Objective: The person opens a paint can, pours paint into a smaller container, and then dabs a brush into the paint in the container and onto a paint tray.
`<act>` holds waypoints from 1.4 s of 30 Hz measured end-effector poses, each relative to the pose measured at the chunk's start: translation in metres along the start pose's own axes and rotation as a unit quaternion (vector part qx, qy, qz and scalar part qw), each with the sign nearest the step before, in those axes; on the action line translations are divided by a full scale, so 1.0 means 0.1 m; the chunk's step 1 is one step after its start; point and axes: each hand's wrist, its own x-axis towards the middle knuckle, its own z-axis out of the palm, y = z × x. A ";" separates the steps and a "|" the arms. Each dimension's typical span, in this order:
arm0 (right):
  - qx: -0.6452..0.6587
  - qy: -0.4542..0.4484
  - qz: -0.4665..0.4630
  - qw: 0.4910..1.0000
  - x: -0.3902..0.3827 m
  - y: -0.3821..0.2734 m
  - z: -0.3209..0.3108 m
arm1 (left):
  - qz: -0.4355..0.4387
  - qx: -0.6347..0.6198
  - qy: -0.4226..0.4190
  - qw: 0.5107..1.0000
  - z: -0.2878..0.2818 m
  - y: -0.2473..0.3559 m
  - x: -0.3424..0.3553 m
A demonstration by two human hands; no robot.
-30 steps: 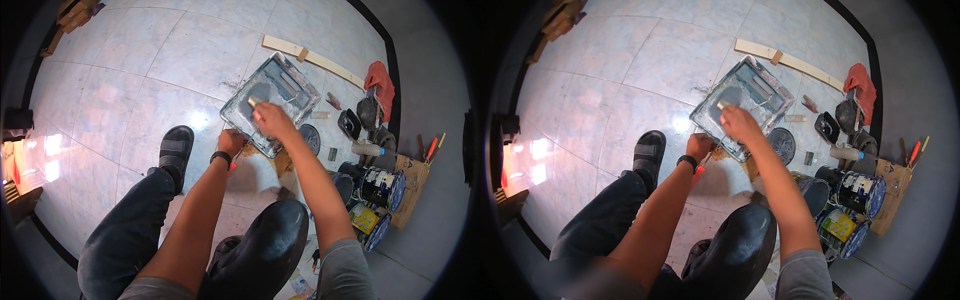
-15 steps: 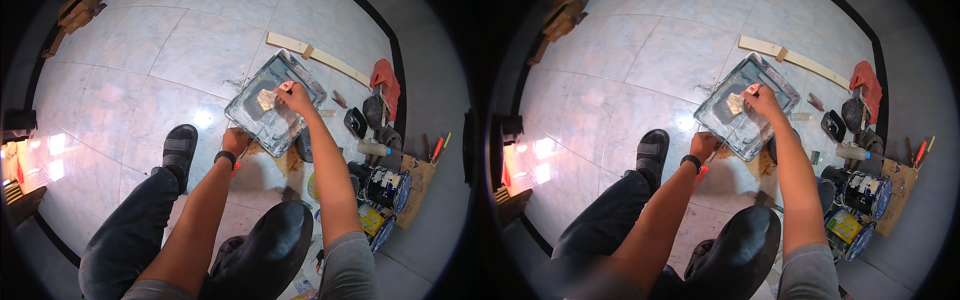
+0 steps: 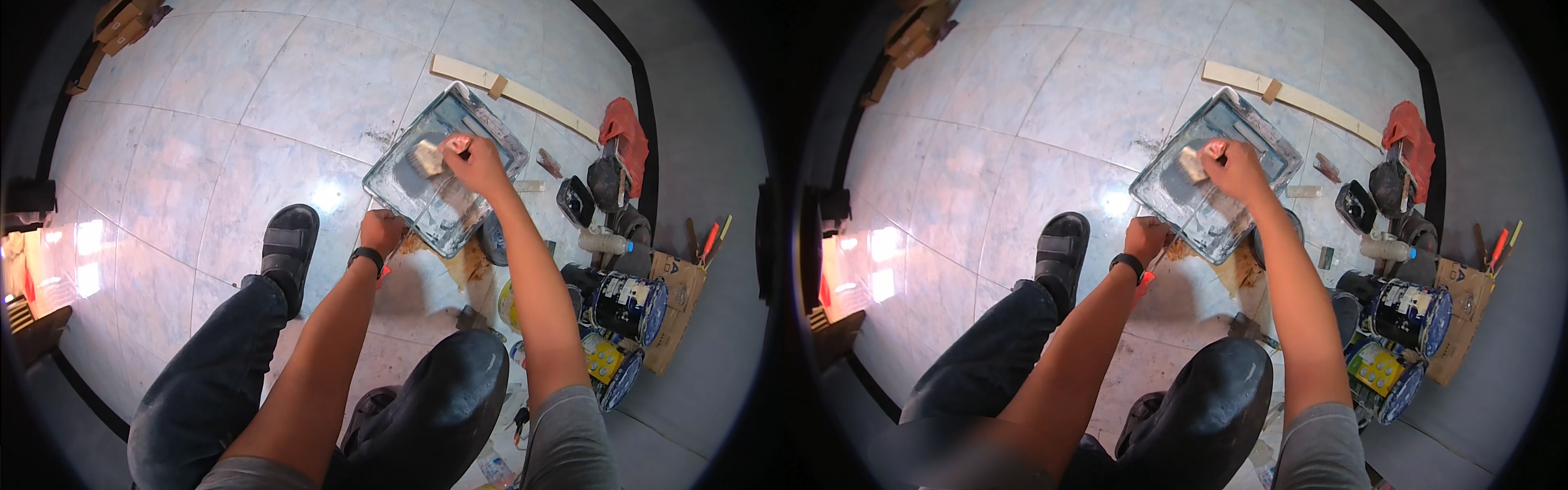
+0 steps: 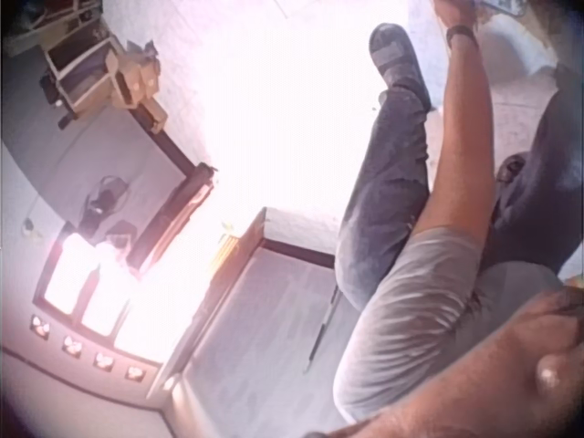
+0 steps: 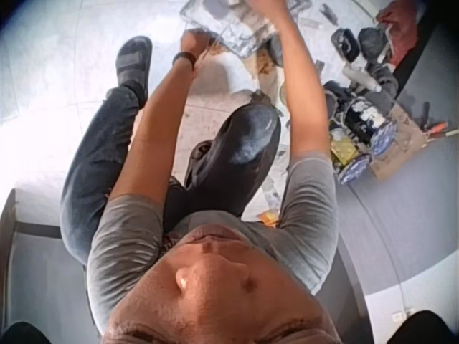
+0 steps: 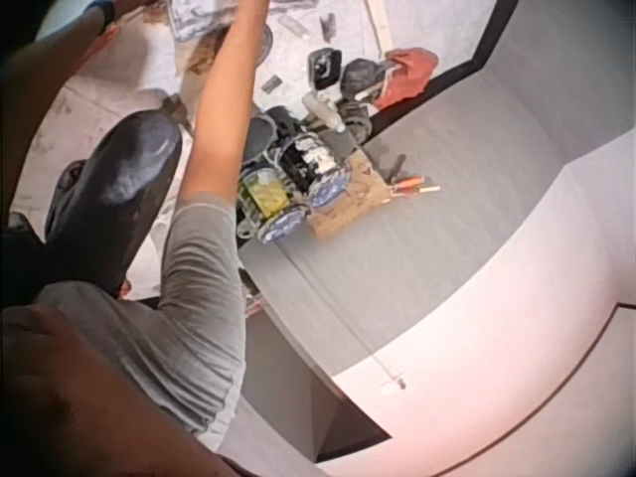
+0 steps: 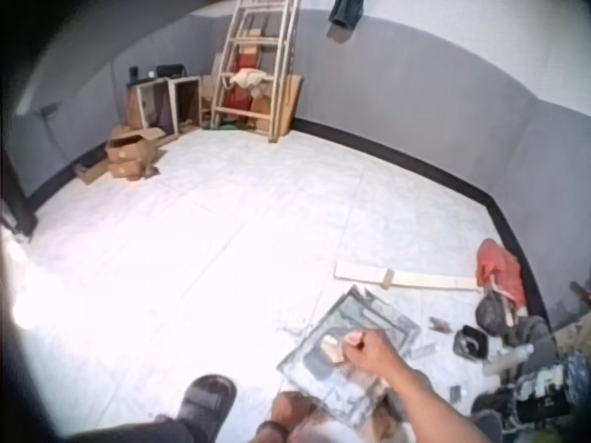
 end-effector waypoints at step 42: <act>0.072 0.019 0.122 0.990 -0.02 0.61 0.25 | -0.008 -0.131 -0.045 0.990 -0.05 0.05 -0.06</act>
